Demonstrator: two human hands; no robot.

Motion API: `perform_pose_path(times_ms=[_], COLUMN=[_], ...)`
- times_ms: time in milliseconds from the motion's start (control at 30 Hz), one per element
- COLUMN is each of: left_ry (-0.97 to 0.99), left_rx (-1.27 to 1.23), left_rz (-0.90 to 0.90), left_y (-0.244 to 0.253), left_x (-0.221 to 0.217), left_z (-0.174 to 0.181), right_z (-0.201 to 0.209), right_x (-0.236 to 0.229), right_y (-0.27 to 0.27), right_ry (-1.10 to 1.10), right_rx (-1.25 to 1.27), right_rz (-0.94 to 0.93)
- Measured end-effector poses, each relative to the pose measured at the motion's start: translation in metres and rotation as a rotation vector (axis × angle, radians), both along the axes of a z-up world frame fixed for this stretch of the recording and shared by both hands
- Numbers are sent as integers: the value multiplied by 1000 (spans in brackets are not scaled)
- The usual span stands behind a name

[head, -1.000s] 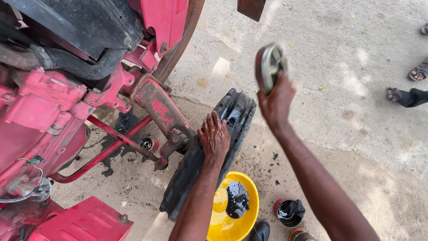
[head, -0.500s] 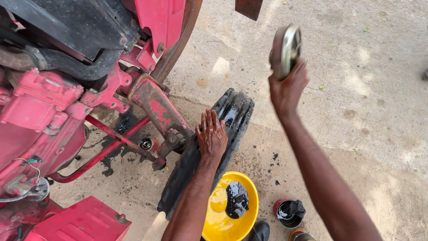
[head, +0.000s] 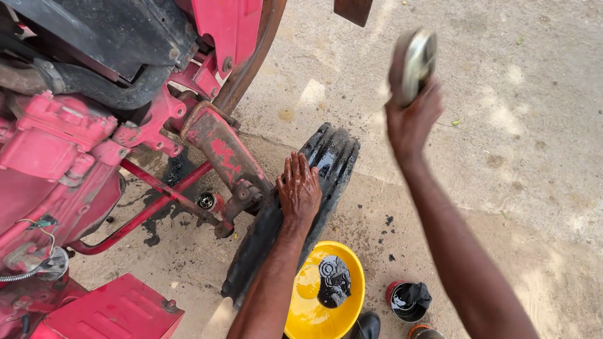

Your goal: Cleaning a tractor's oil-bath air filter in a bowl of solvent.

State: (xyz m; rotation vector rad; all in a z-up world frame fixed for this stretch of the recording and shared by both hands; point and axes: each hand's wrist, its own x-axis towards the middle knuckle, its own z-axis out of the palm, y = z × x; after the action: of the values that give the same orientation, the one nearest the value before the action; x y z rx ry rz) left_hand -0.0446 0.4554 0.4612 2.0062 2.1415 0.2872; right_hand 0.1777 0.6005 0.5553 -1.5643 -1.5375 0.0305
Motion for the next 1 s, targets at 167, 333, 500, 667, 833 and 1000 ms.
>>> perform_pose_path(times_ms=[167, 333, 500, 667, 833, 1000], left_ry=[-25, -2, 5, 7, 17, -41], left_rx=[5, -29, 13, -1, -37, -10], left_rz=[13, 16, 4, 11, 2, 12], left_y=[6, 0, -1, 0, 2, 1], left_x=[-3, 2, 1, -2, 1, 2], left_z=[-2, 2, -15, -2, -1, 4], right_z=[-20, 100, 20, 1, 97, -52], right_x=[-37, -24, -62, -20, -11, -43], right_y=[-27, 8, -29, -19, 17, -39], right_ry=[-308, 73, 1072, -333, 424, 343], right_rx=[-845, -845, -285, -768, -736, -475], right_rz=[396, 178, 400, 376, 176, 433])
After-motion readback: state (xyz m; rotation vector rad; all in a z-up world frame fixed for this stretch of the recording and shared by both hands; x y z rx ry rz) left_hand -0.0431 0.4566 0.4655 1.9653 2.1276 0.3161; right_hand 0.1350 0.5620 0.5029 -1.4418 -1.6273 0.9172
